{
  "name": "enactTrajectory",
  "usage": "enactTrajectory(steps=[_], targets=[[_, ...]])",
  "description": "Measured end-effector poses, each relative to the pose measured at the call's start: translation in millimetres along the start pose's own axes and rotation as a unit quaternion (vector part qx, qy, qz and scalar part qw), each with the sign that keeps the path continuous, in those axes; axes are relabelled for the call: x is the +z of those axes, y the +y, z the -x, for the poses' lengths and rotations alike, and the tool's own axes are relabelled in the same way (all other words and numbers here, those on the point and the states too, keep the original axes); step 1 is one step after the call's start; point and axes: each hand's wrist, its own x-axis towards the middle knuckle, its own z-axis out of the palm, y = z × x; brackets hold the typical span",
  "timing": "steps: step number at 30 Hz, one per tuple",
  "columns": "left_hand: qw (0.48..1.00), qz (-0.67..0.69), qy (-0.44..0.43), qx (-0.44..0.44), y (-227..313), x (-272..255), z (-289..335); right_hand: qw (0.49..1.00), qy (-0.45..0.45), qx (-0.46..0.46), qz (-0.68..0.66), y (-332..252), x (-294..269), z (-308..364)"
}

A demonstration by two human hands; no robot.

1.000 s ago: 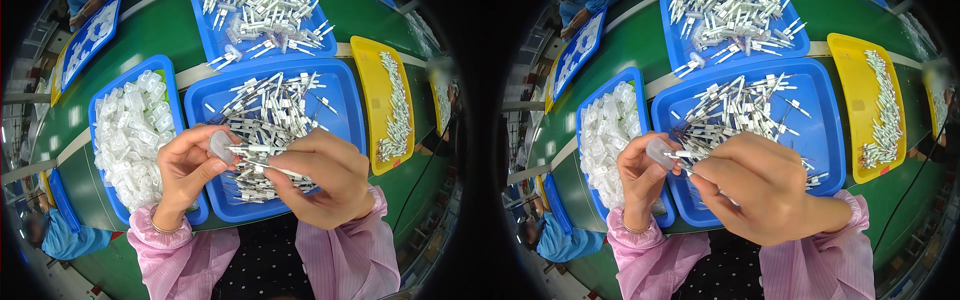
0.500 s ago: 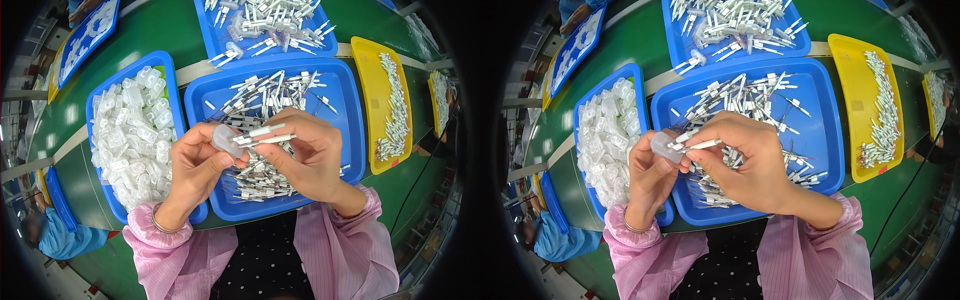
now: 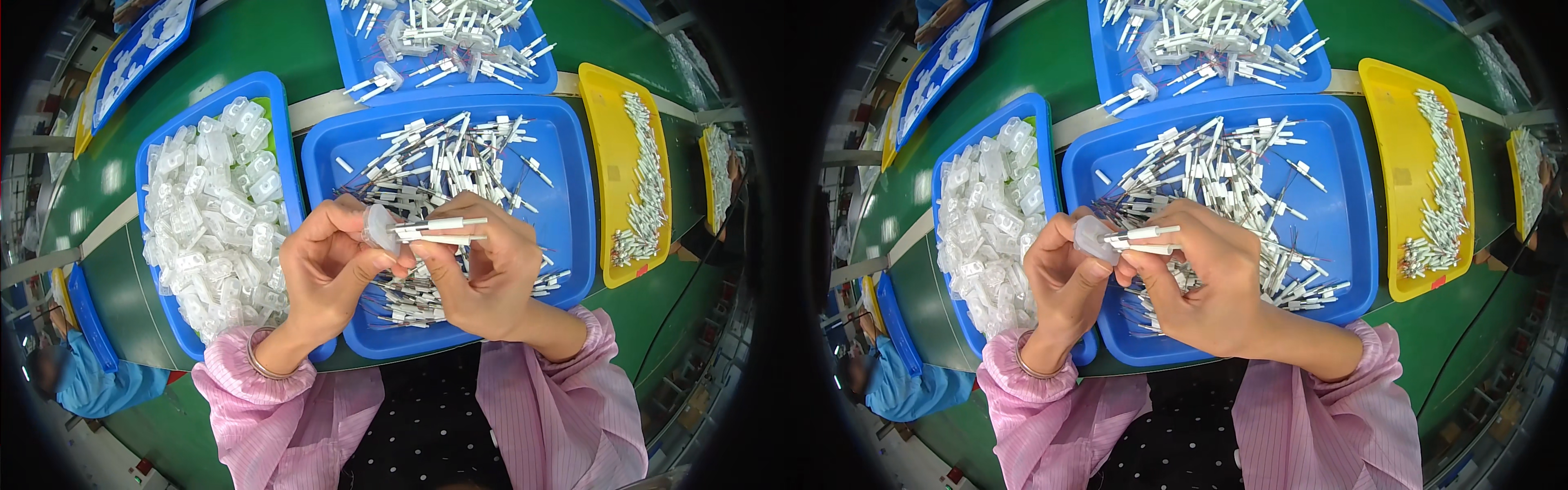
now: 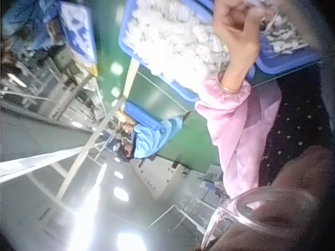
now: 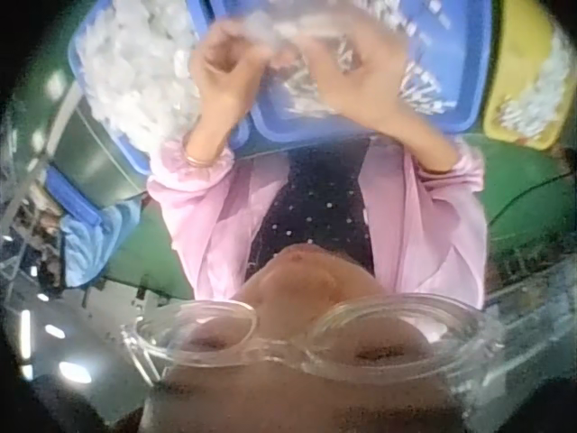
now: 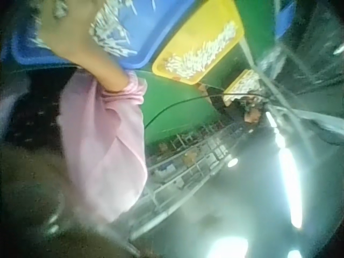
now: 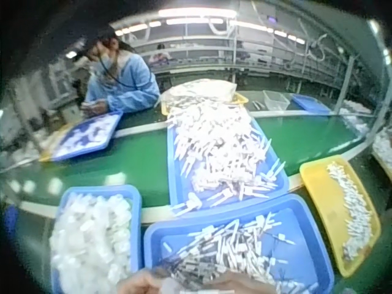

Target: The person repeatedly picks up small white plastic housings and thin white cylindrical components with wires from blue trays. They insert the cylindrical components into the housings by hand and place the assembled units into a yellow tray. The process is repetitive and involves handling small parts with precision.

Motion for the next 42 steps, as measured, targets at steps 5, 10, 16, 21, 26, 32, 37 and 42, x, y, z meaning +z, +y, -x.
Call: enactTrajectory(steps=[5,10,16,21,26,32,37,42], targets=[[0.998,0.033,-0.038,-0.021,1,-6,-4,1.000,-0.002,-0.029,0.009,4,0,1],[0.990,-0.142,-0.019,-0.011,23,-1,-10,0.997,-0.048,-0.033,0.046,-1,-15,-8],[0.534,-0.827,0.099,0.144,58,-36,-20,0.975,-0.100,0.091,0.174,-5,-57,-60],[0.529,-0.844,0.080,0.029,71,-48,-7,0.908,-0.157,0.028,0.387,28,-61,-140],[0.547,-0.834,0.067,0.004,80,-48,-6,0.857,-0.176,0.111,0.472,33,-40,-178],[0.685,-0.699,0.187,0.082,80,-42,-11,0.795,-0.162,-0.273,0.517,43,-21,-136],[0.943,-0.302,0.115,0.073,62,-15,-11,0.720,-0.358,-0.212,0.556,52,-20,-86],[0.990,-0.112,0.063,-0.063,39,-10,-16,0.706,-0.361,-0.245,0.559,58,-21,-82]])
